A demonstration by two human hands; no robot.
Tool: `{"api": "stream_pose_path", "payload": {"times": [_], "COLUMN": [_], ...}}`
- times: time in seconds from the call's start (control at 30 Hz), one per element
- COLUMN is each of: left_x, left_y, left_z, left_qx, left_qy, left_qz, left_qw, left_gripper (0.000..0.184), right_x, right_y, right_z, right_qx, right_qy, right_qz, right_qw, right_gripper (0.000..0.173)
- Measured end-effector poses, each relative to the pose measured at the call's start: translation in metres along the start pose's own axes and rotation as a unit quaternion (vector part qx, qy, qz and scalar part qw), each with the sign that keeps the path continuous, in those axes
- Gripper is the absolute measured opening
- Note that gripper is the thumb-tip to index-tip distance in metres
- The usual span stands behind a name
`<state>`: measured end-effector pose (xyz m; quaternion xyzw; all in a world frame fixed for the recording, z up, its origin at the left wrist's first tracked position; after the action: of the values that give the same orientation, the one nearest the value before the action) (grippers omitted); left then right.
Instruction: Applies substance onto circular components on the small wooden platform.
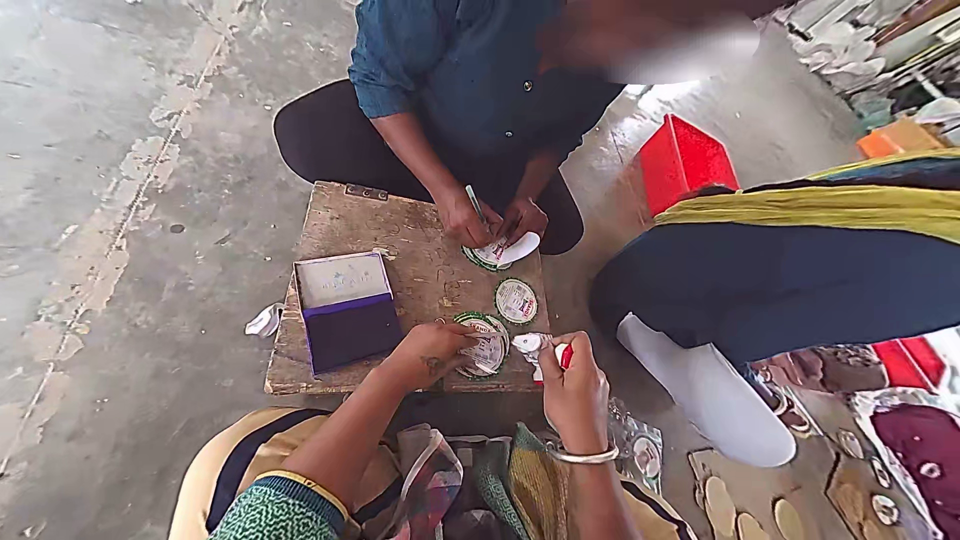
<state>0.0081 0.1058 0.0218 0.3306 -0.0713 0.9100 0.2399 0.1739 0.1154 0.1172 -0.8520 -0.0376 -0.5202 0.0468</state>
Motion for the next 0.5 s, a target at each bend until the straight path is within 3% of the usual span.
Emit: {"api": "stream_pose_path", "payload": {"times": [0.07, 0.3, 0.5], "left_x": [0.000, 0.003, -0.013], "left_y": [0.000, 0.005, 0.002], "left_z": [0.001, 0.003, 0.012], "left_qx": [0.000, 0.047, 0.016], "left_qy": [-0.002, 0.005, -0.098], "left_qz": [0.005, 0.142, 0.107], "left_qw": [1.000, 0.989, 0.989], "left_gripper": [0.028, 0.030, 0.028], "right_x": [-0.002, -0.003, -0.029], "right_y": [0.003, 0.017, 0.015], "right_z": [0.004, -0.011, -0.001], "right_qx": [-0.002, 0.053, 0.015], "right_qy": [-0.003, 0.011, 0.028], "right_qz": [-0.015, -0.022, -0.084], "right_qw": [1.000, 0.998, 0.996], "right_gripper": [0.024, 0.023, 0.023]}}
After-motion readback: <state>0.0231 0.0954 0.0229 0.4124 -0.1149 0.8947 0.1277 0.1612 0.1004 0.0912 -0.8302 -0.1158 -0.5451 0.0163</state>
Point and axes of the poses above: each hand's wrist, its own y-axis away from the middle knuckle, its own x-axis out of the back of the hand, z = x × y, the point moved 8 cm from there along -y, towards the middle knuckle, and after that the axes turned 5 degrees about -z, right-handed, at the moved point
